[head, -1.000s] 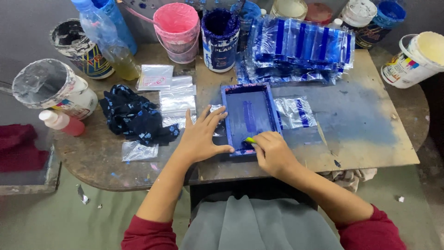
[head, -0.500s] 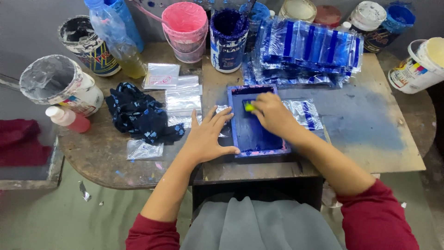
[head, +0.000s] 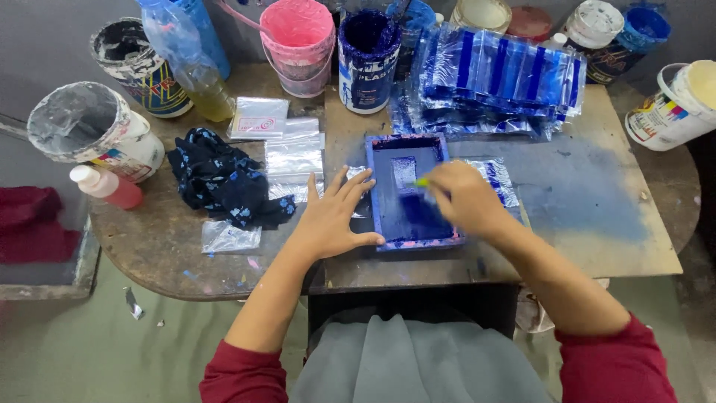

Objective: Applying blue ink to a screen printing frame using a sponge on a workbench

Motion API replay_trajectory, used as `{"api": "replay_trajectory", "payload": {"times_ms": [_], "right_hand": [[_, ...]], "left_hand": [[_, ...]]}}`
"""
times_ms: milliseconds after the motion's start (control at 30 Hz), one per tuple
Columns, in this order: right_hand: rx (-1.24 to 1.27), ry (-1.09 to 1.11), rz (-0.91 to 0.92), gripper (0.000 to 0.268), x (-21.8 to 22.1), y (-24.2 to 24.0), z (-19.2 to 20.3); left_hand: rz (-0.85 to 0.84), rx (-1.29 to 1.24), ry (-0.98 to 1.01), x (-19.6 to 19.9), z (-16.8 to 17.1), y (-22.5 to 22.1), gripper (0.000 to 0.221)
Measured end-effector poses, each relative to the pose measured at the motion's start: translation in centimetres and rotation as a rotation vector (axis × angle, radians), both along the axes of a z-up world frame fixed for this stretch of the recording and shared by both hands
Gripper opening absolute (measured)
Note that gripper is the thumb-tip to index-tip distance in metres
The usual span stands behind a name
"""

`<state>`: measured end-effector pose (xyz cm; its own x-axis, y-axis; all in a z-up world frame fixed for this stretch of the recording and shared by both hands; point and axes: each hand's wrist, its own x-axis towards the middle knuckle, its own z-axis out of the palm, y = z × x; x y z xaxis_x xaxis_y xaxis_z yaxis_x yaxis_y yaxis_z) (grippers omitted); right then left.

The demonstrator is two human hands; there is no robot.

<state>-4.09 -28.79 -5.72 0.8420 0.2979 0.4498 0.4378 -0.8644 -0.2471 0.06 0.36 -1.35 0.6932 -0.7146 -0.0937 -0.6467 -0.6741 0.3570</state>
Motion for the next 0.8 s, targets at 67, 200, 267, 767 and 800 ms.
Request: {"api": "replay_trajectory", "payload": {"times_ms": [67, 200, 267, 767, 800], "right_hand": [[-0.035, -0.058, -0.022, 0.009, 4.0, -1.8, -2.1], [-0.075, -0.056, -0.078, 0.008, 9.3, -3.7, -4.4], [-0.097, -0.053, -0.077, 0.009, 9.8, -3.3, -4.6], [-0.109, 0.016, 0.104, 0.013, 6.2, -2.2, -4.7], [-0.125, 0.017, 0.134, 0.015, 5.0, -1.9, -4.3]], "left_hand": [[0.003, 0.009, -0.011, 0.1, -0.1, 0.0, 0.101], [0.008, -0.002, 0.015, 0.5, 0.2, 0.1, 0.110], [0.011, 0.008, 0.002, 1.6, 0.6, -0.1, 0.112], [-0.014, 0.105, -0.075, 6.2, -0.1, -1.7, 0.116], [-0.008, 0.084, -0.065, 6.2, -0.3, -1.7, 0.116]]}}
